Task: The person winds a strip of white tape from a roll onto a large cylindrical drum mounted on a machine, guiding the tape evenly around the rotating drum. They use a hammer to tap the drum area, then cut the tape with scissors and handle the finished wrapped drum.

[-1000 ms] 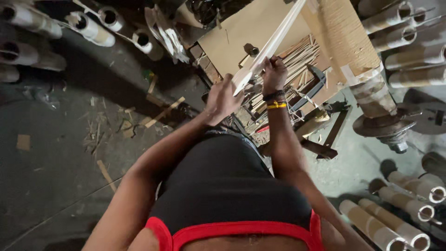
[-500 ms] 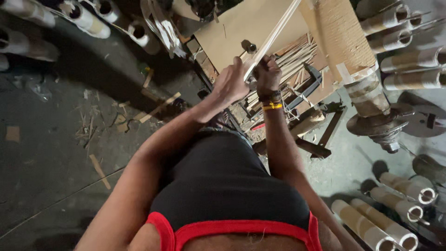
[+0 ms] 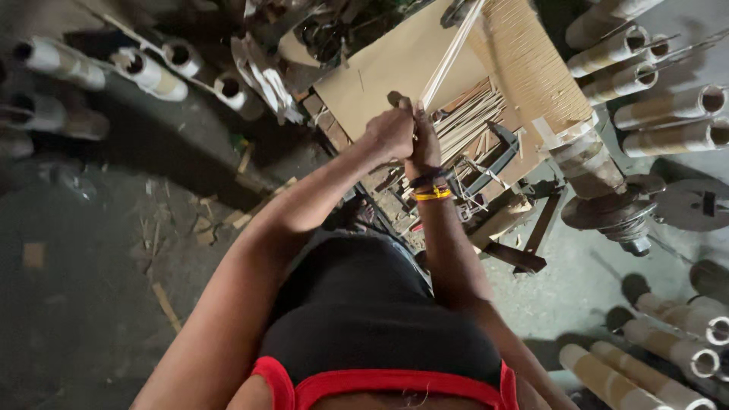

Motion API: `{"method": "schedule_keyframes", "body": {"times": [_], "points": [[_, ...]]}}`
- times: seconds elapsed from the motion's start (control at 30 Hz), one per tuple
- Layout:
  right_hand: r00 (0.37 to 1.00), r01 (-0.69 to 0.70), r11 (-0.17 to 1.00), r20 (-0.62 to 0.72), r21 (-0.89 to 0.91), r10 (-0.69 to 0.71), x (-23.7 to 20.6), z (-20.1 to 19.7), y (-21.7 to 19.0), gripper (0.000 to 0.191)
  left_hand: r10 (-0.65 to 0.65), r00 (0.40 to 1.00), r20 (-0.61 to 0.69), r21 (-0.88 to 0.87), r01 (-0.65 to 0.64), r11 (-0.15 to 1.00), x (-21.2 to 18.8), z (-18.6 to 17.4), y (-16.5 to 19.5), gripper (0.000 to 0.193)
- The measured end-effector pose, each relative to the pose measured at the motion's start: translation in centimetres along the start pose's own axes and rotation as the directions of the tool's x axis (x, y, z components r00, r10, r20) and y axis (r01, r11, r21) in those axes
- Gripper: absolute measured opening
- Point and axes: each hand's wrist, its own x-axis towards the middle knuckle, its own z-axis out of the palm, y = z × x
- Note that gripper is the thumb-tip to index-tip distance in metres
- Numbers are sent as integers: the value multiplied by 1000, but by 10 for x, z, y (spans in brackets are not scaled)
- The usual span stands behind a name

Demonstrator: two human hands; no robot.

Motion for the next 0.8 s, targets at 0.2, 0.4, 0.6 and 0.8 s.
{"method": "schedule_keyframes", "body": {"times": [0.2,0.4,0.6,0.8], "points": [[893,18,983,-439,-180,-97,5,-16,7,40,350,850,395,-266,-259,929,10,-36,-34,61],[839,47,768,-392,-638,-377,2,-28,19,32,45,988,145,-593,50,804,62,-53,-16,66],[893,235,927,-311,-293,-324,15,-43,35,34,38,908,-417,-513,-270,815,133,-60,16,41],[820,309,851,-334,-424,-464,34,-61,68,30,590,365,-720,265,-641,720,202,-117,29,22]]}}
